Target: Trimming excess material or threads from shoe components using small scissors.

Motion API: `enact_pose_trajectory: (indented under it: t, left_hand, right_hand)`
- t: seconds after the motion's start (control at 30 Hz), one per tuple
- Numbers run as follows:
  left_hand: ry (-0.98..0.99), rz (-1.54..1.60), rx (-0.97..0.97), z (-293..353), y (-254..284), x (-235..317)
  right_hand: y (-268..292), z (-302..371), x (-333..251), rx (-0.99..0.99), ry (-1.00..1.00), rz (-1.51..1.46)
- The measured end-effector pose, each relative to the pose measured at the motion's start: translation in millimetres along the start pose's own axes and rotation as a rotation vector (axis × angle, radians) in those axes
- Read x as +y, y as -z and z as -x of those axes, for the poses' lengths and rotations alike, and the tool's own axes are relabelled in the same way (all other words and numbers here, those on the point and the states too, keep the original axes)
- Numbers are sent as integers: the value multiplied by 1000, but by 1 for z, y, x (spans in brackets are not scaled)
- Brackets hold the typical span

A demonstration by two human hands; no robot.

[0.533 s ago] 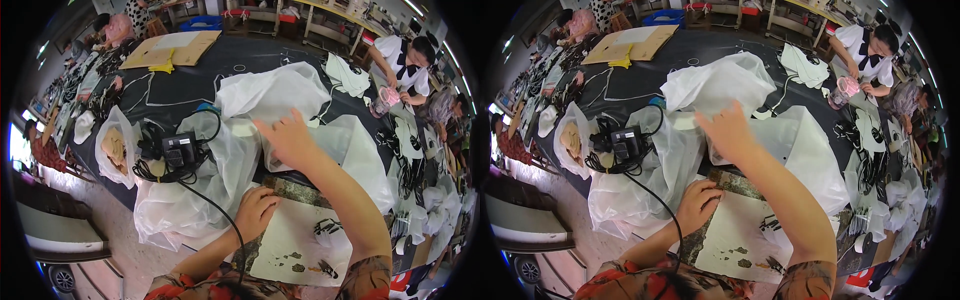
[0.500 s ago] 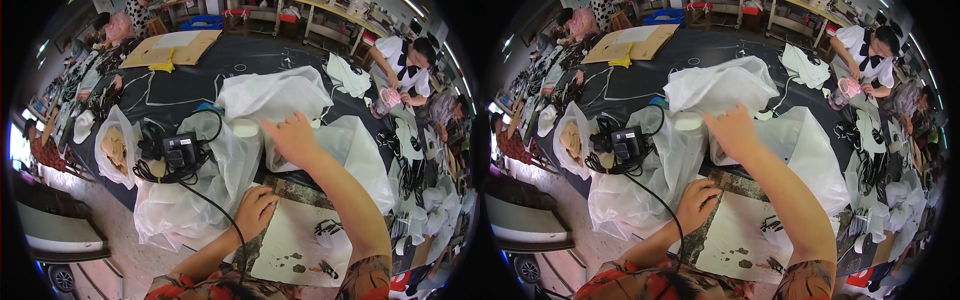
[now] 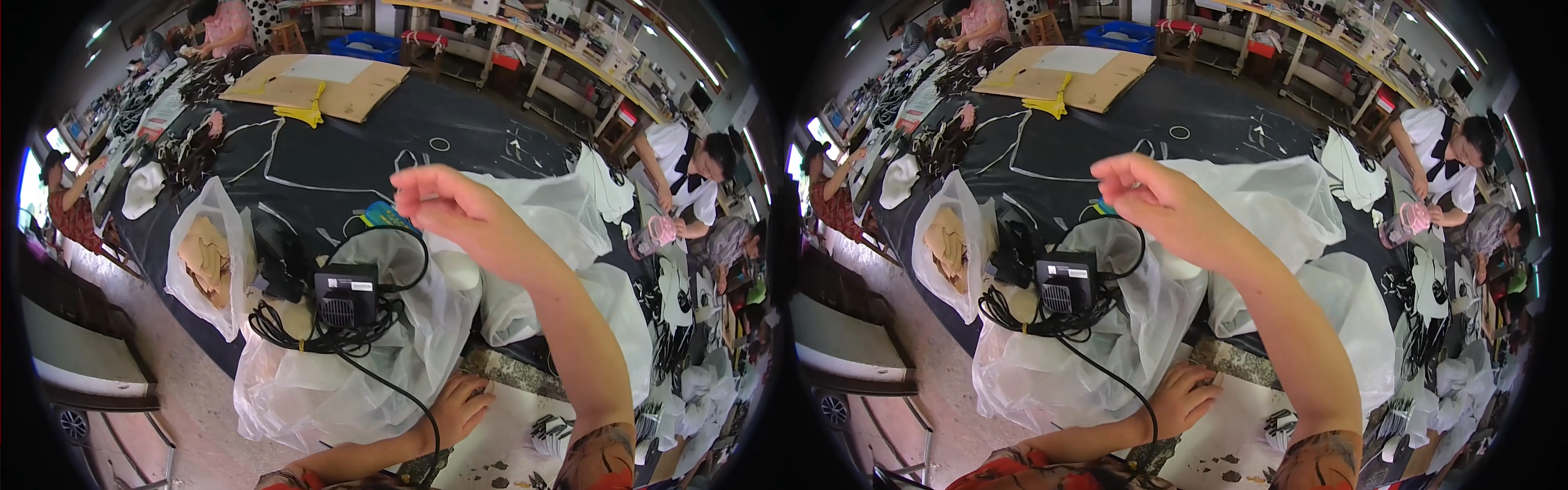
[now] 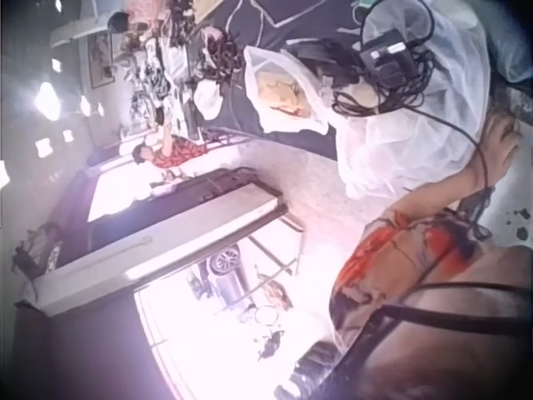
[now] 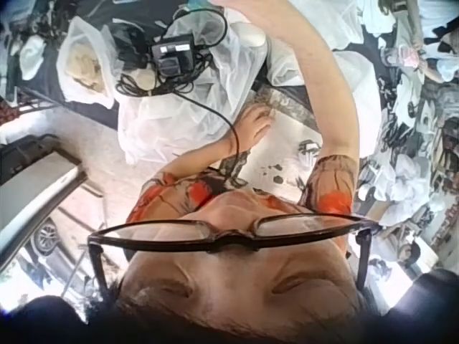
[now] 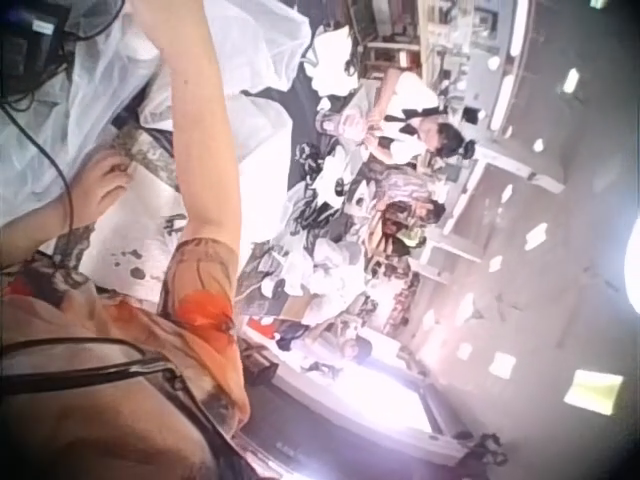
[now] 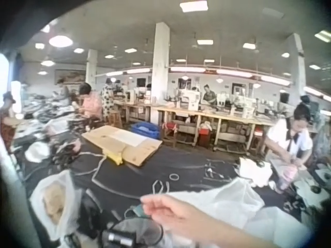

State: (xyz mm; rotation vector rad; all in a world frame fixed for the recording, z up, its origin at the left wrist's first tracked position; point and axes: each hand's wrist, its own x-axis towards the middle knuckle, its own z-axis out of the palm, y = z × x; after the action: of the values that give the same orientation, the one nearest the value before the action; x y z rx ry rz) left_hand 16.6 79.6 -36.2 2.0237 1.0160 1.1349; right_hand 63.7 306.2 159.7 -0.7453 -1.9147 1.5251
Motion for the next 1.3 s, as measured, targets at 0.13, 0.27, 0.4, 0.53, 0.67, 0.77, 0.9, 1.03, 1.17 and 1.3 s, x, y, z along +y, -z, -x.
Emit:
enact_pose_trajectory:
  t: [0.13, 0.27, 0.4, 0.53, 0.67, 0.77, 0.9, 1.03, 1.17, 1.3]
  left_hand:
    - [34, 36, 12, 2, -6, -2]
    - [45, 108, 55, 2, -7, -1]
    - [60, 208, 60, 8, -15, -6]
    - [83, 239, 49, 14, -24, -7]
    - [132, 228, 45, 22, -30, -6]
    - [154, 277, 74, 24, -37, -5]
    - [139, 329, 156, 21, -40, -3]
    - [120, 367, 213, 20, -37, -5]
    - [127, 370, 200, 23, -43, -7]
    - [131, 353, 193, 22, -42, -7]
  right_hand:
    - [-1, -75, 49, 184, 74, -223]
    - [28, -105, 128, 232, -88, 633]
    - [42, -110, 152, 61, -607, 1212]
    - [41, -119, 175, 233, -229, 1282]
    - [42, -128, 192, 115, 29, 1283]
    - [43, -124, 205, 218, -17, 1491]
    - [44, -127, 197, 57, -306, 1542]
    - [47, -131, 180, 67, -193, 1461]
    - [47, -129, 172, 257, -103, 1366]
    - [41, -145, 172, 192, 262, 1089]
